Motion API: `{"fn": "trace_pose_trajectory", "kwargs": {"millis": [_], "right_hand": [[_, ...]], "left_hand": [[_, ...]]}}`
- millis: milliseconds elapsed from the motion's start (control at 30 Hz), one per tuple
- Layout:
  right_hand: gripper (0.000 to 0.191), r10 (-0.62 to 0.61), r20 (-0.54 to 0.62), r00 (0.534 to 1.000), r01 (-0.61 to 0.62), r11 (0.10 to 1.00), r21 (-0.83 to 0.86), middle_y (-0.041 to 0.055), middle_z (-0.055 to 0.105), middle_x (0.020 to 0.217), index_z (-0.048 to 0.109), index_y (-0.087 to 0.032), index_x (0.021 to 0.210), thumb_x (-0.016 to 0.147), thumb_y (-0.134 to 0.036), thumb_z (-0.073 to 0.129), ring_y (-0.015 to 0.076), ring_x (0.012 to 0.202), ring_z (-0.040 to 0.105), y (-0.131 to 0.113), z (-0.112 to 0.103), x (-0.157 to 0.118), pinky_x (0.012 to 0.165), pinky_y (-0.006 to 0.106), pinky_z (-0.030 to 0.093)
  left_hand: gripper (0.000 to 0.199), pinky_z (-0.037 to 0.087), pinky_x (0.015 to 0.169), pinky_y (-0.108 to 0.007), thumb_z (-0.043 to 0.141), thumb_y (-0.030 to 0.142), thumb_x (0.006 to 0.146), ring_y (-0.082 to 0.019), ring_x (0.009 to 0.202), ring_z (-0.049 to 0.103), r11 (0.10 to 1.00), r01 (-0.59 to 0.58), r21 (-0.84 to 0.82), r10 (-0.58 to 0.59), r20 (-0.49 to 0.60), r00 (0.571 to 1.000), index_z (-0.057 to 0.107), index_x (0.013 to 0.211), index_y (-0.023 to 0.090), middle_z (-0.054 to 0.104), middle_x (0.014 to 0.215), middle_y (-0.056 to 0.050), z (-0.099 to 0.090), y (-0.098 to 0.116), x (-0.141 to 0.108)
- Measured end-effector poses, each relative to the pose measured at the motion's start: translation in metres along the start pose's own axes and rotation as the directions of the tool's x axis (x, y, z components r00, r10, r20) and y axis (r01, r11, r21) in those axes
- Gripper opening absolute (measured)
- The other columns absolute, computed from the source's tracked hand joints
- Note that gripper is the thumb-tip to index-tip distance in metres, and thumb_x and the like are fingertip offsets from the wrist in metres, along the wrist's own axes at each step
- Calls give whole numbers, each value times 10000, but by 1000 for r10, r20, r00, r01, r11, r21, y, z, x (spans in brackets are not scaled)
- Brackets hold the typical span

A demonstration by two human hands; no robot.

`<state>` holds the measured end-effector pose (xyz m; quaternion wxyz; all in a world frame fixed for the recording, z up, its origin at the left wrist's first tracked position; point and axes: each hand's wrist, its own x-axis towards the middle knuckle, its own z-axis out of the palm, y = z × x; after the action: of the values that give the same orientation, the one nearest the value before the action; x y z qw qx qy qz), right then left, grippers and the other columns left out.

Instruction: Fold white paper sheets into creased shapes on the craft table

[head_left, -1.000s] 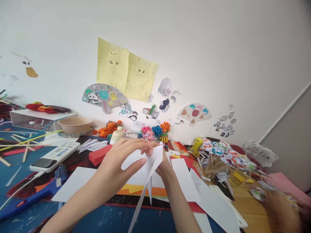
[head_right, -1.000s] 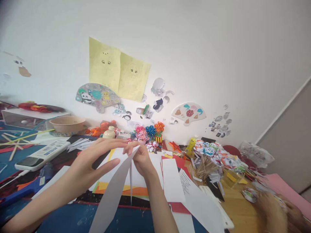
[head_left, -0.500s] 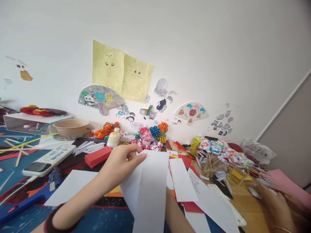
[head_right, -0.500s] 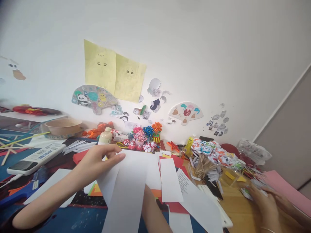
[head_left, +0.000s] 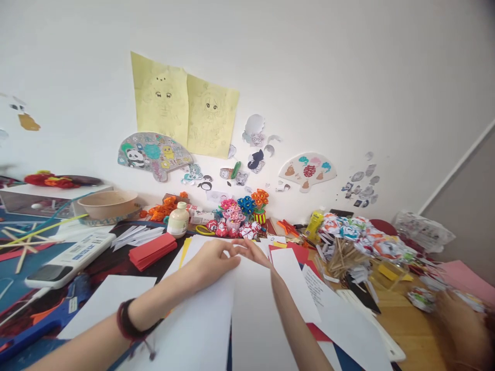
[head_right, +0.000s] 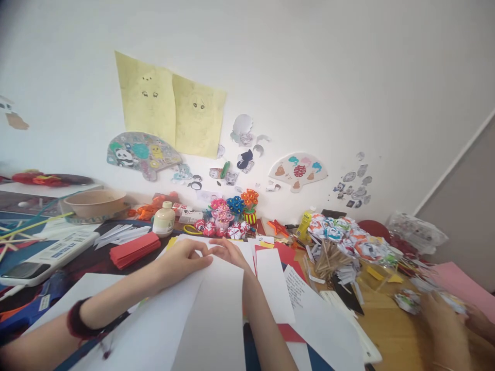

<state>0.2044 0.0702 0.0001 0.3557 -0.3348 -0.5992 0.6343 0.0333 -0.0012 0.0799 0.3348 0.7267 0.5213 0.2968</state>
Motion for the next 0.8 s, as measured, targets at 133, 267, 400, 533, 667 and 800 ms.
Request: {"fn": "trace_pose_trajectory", "kwargs": {"millis": [133, 267, 400, 533, 667, 800], "right_hand": [[746, 87, 46, 995, -92, 988, 127, 101, 671, 895, 664, -136, 1013, 837, -744, 268, 192, 718, 640, 21, -11, -4, 642, 297, 466], [738, 74, 96, 993, -68, 995, -67, 122, 686, 989, 697, -127, 1001, 834, -734, 311, 246, 918, 632, 18, -19, -18, 822, 356, 446], [535, 69, 212, 975, 0, 951, -310, 93, 662, 1119, 691, -169, 1070, 870, -602, 447, 249, 1066, 575, 6, -26, -25, 945, 364, 390], [396, 85, 116, 990, -14, 861, -508, 74, 689, 1025, 696, -176, 1045, 798, -477, 626, 236, 950, 607, 11, -24, -25, 837, 329, 453], [264, 22, 86, 996, 33, 812, -582, 32, 688, 839, 713, -171, 875, 849, -390, 567, 192, 809, 604, 18, -8, -24, 730, 279, 456], [231, -17, 82, 996, 61, 824, -563, 21, 676, 829, 702, -173, 840, 863, -335, 539, 183, 819, 590, 14, 3, -26, 749, 270, 445]], "left_hand": [[300, 235, 488, -221, 421, 391, 825, -122, 511, 384, 998, 43, 43, -42, -22, 999, 605, 735, 172, 450, 524, 40, 33, -65, 15], [306, 254, 513, -224, 385, 386, 858, -118, 509, 369, 1000, 0, 17, 0, 5, 1000, 603, 778, 186, 424, 513, 58, 45, -95, 11], [310, 288, 549, -225, 400, 395, 867, -126, 554, 408, 1000, -25, 3, 25, 42, 999, 628, 799, 196, 471, 555, 47, 46, -102, 9], [323, 293, 559, -224, 404, 412, 874, -123, 575, 404, 999, -23, -42, 26, 66, 998, 636, 823, 192, 482, 585, 41, 47, -104, 7], [304, 258, 533, -227, 402, 398, 881, -115, 543, 354, 999, -16, -47, 21, 95, 995, 628, 864, 194, 416, 547, 58, 50, -105, 3], [246, 281, 533, -222, 430, 388, 875, -120, 558, 396, 996, 6, -91, 0, 62, 998, 594, 912, 209, 456, 579, 59, 51, -103, 0]]}}
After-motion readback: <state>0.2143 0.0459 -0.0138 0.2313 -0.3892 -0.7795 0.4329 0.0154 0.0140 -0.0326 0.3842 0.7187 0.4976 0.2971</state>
